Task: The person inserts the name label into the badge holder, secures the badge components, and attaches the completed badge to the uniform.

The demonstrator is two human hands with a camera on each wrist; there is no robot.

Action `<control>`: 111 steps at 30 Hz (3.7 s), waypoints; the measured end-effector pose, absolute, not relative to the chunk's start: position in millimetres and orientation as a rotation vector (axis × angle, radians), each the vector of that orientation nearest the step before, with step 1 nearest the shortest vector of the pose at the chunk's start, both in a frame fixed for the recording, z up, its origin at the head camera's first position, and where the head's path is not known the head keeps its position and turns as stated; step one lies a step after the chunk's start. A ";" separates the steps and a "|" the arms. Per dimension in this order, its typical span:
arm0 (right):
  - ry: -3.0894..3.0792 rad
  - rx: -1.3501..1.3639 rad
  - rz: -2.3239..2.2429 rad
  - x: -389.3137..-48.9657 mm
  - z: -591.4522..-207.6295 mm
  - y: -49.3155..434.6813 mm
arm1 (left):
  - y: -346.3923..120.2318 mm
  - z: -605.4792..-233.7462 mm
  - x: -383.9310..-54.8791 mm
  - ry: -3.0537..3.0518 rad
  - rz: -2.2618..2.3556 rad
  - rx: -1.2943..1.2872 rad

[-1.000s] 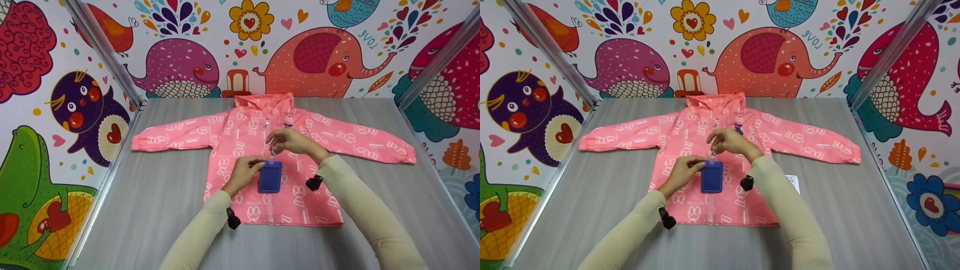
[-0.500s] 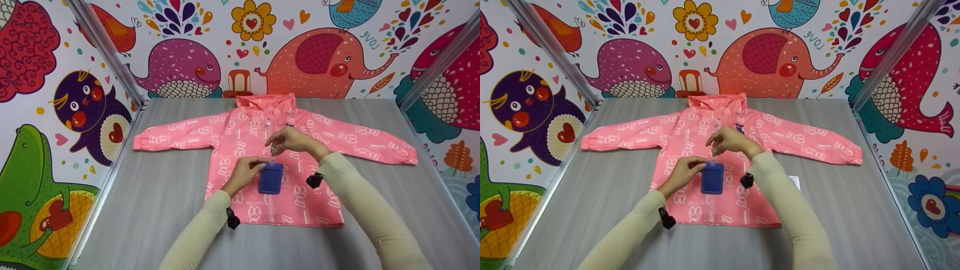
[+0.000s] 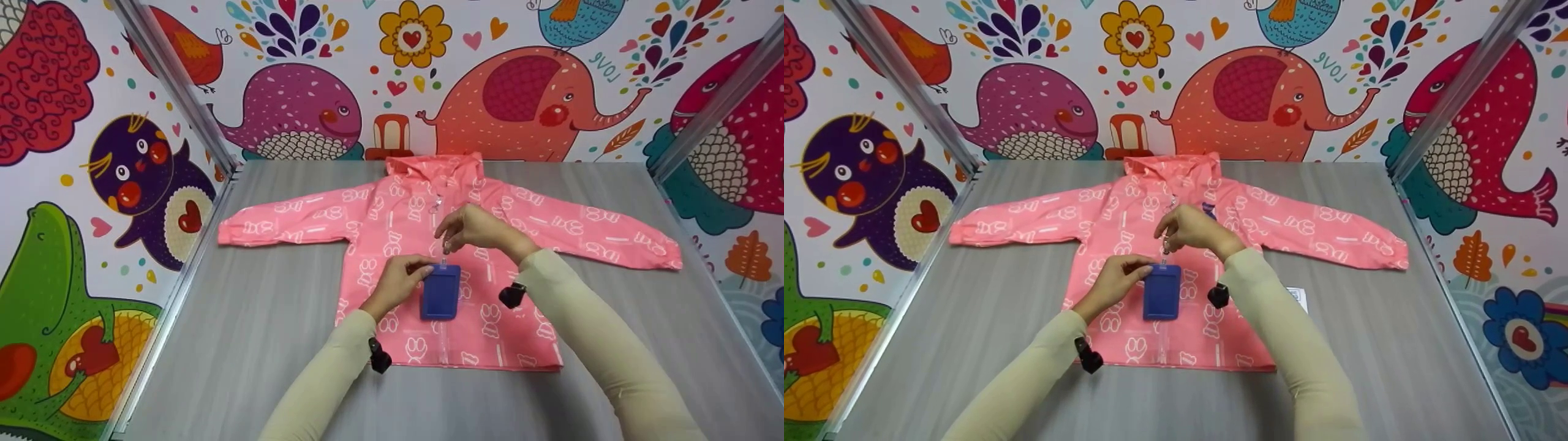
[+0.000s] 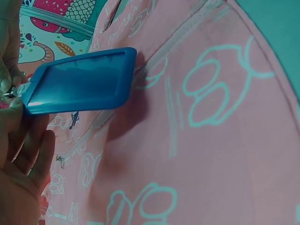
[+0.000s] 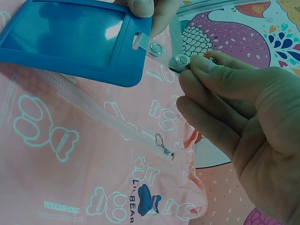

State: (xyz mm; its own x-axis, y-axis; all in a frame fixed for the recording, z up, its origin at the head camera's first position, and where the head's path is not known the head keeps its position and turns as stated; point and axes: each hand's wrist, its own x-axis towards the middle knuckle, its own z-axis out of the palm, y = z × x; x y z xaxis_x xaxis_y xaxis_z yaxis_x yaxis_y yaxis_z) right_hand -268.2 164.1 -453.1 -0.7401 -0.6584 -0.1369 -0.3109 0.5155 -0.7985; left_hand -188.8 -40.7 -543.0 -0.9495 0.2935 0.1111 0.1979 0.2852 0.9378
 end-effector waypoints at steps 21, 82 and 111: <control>2.281 -0.890 -0.924 -269.6 -447.8 163.8 | -38.0 -536.2 -183.6 2.422 1.769 0.429; 2.413 -0.940 -0.881 -267.1 -444.2 160.1 | -31.7 -536.9 -190.3 2.285 1.919 0.443; 2.408 -0.999 -0.868 -264.2 -446.5 158.6 | -31.7 -539.2 -190.1 2.324 2.033 0.320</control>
